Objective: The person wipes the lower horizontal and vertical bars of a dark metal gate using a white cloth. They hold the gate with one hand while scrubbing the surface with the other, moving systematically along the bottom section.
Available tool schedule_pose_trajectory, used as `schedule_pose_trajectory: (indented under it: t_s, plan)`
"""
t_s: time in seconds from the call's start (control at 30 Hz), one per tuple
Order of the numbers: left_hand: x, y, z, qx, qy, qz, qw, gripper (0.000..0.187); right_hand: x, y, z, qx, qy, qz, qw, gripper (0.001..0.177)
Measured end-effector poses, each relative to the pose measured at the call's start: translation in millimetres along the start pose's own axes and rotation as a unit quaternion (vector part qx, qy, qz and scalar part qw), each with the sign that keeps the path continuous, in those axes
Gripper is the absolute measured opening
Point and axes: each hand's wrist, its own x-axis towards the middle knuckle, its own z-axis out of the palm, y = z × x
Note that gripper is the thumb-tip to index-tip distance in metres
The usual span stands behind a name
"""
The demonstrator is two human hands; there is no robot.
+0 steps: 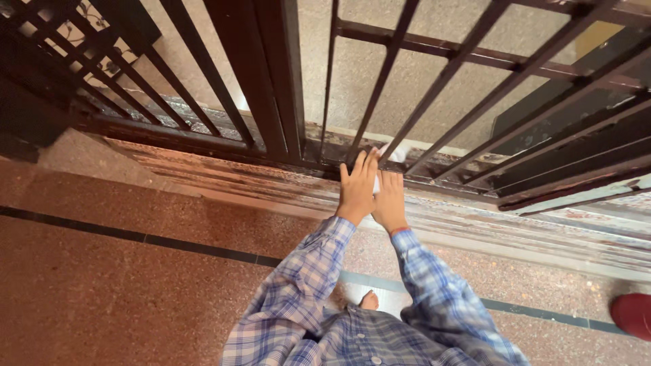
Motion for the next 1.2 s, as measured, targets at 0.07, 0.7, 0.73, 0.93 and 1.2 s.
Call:
schedule_pose_trajectory:
  t_s: [0.07, 0.7, 0.73, 0.93, 1.2]
  plan:
    - [5.5, -6.4, -3.1, 0.022, -0.040, 0.014, 0.999, 0.103, 16.1, 17.6, 29.6, -0.044, -0.218, 0.049, 0.974, 0.041]
    - [28.3, -28.6, -26.5, -0.063, -0.248, 0.049, 0.965, 0.162, 40.6, -44.9, 76.6, 0.035, -0.058, 0.115, 0.991, 0.045]
    - [26.1, -25.9, -25.3, -0.028, -0.234, 0.038, 0.971, 0.164, 42.1, -44.3, 78.5, 0.037, -0.058, 0.116, 0.991, 0.046]
    - [25.3, -34.1, -3.0, -0.155, -0.215, 0.049, 0.963, 0.153, 32.1, -47.7, 72.8, 0.045, -0.061, 0.112, 0.991, 0.049]
    - [18.1, -15.9, 2.8, -0.097, -0.160, 0.002, 0.982, 0.143, 12.5, -60.9, 60.3, 0.047, -0.075, 0.103, 0.991, 0.054]
